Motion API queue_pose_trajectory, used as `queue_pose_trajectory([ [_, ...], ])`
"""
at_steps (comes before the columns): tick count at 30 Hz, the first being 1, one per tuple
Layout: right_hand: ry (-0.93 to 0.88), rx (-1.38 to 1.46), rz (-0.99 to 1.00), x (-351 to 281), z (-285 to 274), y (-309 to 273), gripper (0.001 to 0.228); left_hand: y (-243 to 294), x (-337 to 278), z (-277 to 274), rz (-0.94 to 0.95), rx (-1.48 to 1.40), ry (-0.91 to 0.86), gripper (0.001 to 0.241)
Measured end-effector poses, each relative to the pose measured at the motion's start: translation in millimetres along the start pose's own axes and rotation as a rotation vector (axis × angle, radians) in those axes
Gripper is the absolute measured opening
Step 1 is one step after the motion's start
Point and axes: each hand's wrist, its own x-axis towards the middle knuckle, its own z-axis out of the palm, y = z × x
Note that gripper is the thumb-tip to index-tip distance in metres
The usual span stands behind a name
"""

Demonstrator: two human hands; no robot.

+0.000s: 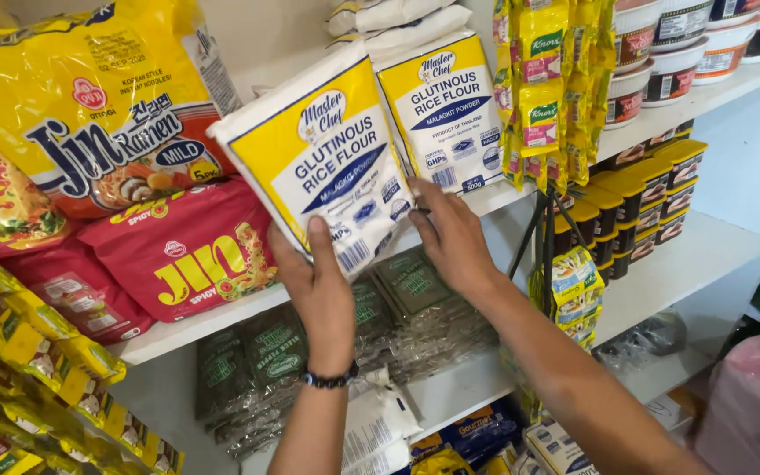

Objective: Organizing and stocking bags of glutinous rice flour and instant noodles on grocery store shelves.

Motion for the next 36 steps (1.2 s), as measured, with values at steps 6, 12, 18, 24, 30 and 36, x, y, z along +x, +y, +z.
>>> queue_pose_trajectory([
  [6,-0.094,0.113,0.118,7,13,10,0.049,-30,18,10,0.032,-0.006,-0.043,0.036],
  [12,-0.172,-0.086,-0.116,5,15,10,0.067,-55,23,15,0.034,0.136,0.040,0.039],
  [18,-0.297,-0.168,-0.092,4,18,15,0.069,-65,32,18,-0.177,-0.118,0.056,0.044],
  [24,-0.266,-0.175,-0.075,0,21,18,0.068,-67,37,20,-0.177,-0.110,0.024,0.045],
  [30,-0.234,-0.171,-0.067,-2,21,17,0.068,-79,45,19,-0.176,-0.079,0.006,0.045],
  [36,-0.174,-0.156,-0.084,-4,23,17,0.062,-86,60,18,-0.165,0.032,-0.044,0.044],
])
